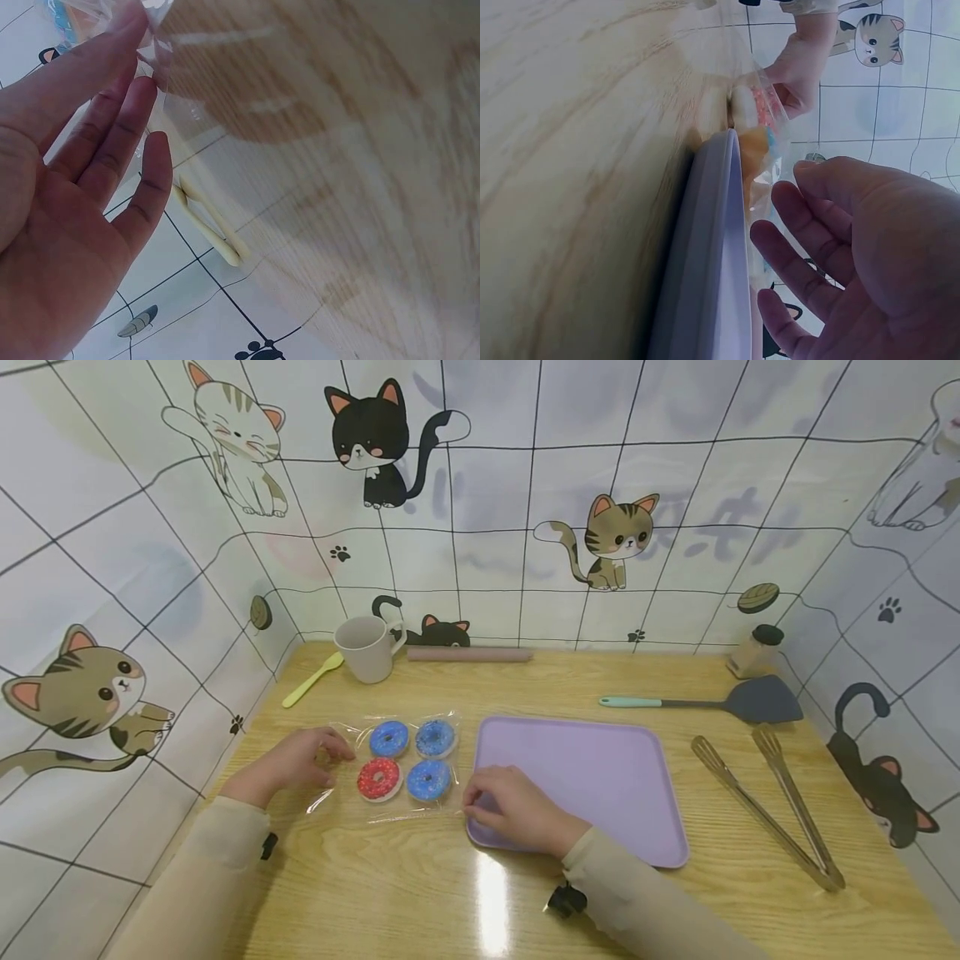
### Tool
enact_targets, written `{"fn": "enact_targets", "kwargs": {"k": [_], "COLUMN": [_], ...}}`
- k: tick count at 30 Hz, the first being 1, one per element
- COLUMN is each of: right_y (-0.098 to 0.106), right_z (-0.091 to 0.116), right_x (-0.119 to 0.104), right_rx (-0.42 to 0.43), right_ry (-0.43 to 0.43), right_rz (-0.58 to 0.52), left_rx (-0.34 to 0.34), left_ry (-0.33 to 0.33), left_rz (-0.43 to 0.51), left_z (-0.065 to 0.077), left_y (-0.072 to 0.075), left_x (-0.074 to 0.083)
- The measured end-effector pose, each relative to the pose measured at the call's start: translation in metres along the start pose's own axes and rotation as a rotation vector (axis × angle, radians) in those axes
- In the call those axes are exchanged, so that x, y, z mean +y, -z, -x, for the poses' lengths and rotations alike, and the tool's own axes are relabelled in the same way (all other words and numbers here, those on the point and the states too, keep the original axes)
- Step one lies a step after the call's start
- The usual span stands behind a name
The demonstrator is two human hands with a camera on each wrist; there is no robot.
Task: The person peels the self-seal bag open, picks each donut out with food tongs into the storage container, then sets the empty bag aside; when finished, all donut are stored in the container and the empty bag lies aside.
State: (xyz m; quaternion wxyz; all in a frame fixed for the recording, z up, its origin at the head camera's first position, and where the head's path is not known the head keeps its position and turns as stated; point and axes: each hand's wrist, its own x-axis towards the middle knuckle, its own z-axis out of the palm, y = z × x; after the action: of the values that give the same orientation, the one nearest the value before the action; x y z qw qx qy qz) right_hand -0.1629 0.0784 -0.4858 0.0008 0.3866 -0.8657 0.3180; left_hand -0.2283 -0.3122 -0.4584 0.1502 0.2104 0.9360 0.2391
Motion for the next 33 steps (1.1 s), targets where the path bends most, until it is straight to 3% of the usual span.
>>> {"fn": "enact_targets", "kwargs": {"k": [4, 11, 21, 33], "right_y": [0.002, 0.009, 0.006, -0.002], "right_z": [0.001, -0.004, -0.026, -0.038], "right_x": [0.002, 0.001, 0.003, 0.007], "right_rx": [-0.007, -0.04, -0.051, -0.101], "right_ry": [0.0, -0.089, -0.009, 0.006], "right_rz": [-0.029, -0.143, -0.079, 0.006], "left_rx": [-0.008, -0.018, -0.018, -0.023], "left_ry": [0.009, 0.026, 0.027, 0.051], "left_rz": [0.003, -0.008, -0.024, -0.047], "left_z": [0.001, 0.001, 0.0, -0.001], "left_y": [0.001, 0.001, 0.001, 0.001], "left_x": [0.003, 0.008, 0.009, 0.005]}}
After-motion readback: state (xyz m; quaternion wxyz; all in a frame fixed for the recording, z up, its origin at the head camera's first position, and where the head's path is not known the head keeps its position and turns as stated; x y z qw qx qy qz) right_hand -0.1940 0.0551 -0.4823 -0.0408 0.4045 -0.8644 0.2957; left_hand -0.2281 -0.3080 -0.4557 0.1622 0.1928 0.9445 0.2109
